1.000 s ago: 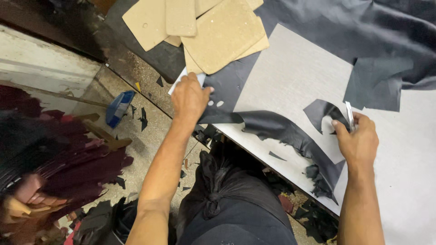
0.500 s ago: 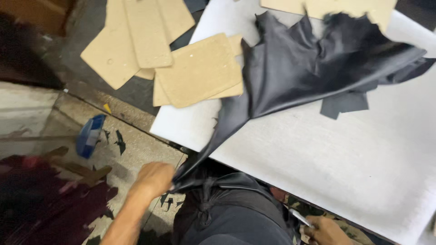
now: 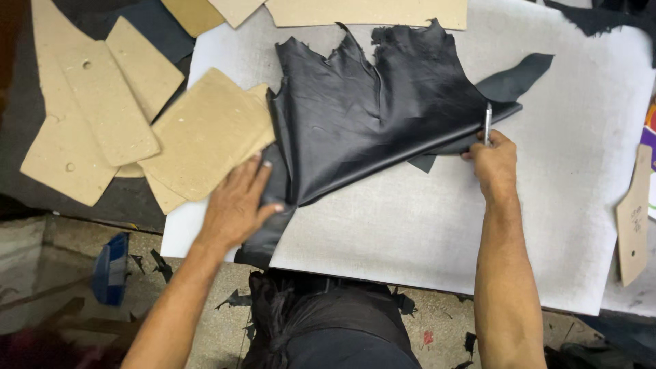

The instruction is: The person uses a cardboard template and a utility knife to cut shapes from a large piece of black leather on a worktable. They repeatedly position the template, trace or cut along its edges, and remove the cut leather pieces.

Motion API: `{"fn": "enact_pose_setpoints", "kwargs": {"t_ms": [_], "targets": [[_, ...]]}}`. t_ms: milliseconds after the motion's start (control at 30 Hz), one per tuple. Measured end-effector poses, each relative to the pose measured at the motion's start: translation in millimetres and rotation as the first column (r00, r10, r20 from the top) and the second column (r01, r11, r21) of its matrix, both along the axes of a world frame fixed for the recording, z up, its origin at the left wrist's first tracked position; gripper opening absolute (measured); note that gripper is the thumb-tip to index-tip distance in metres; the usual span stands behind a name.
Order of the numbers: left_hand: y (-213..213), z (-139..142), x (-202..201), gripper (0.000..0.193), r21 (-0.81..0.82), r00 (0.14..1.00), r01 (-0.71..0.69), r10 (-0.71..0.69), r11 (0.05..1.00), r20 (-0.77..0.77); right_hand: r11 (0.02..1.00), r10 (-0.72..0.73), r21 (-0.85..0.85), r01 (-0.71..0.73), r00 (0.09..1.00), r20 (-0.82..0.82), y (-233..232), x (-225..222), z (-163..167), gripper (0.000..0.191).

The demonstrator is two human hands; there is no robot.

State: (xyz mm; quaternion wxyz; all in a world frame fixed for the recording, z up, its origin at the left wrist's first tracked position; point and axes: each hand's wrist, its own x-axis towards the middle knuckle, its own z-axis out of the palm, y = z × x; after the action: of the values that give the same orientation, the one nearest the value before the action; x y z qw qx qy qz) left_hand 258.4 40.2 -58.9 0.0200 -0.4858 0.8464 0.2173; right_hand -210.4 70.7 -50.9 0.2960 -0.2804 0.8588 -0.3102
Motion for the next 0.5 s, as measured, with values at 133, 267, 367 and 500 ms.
{"fn": "enact_pose_setpoints", "kwargs": {"t_ms": [133, 267, 367, 500], "targets": [[-67.2, 7.1, 13.0, 0.070, -0.222, 0.975, -0.147, 0.103, 0.964, -0.195, 0.993, 0.040, 0.108, -0.043, 0.999, 0.029, 10.4, 5.1, 6.7, 0.028], [-79.8, 22.5, -16.9, 0.056, -0.136, 0.962, -0.270, 0.260, 0.953, -0.088, 0.957, 0.170, -0.230, -0.179, 0.984, -0.057, 31.7, -2.1, 20.3, 0.025], [-46.3, 22.3, -42.9, 0.054, -0.188, 0.964, -0.264, 0.265, 0.946, -0.021, 0.781, 0.126, -0.624, 0.028, 0.971, 0.202, 75.0, -39.3, 47.9, 0.007], [-8.8, 3.9, -57.7, 0.055, -0.457, 0.967, -0.253, 0.210, 0.853, -0.143, 0.947, -0.237, -0.204, 0.248, 0.969, 0.076, 176.2, -87.3, 72.9, 0.007]]}}
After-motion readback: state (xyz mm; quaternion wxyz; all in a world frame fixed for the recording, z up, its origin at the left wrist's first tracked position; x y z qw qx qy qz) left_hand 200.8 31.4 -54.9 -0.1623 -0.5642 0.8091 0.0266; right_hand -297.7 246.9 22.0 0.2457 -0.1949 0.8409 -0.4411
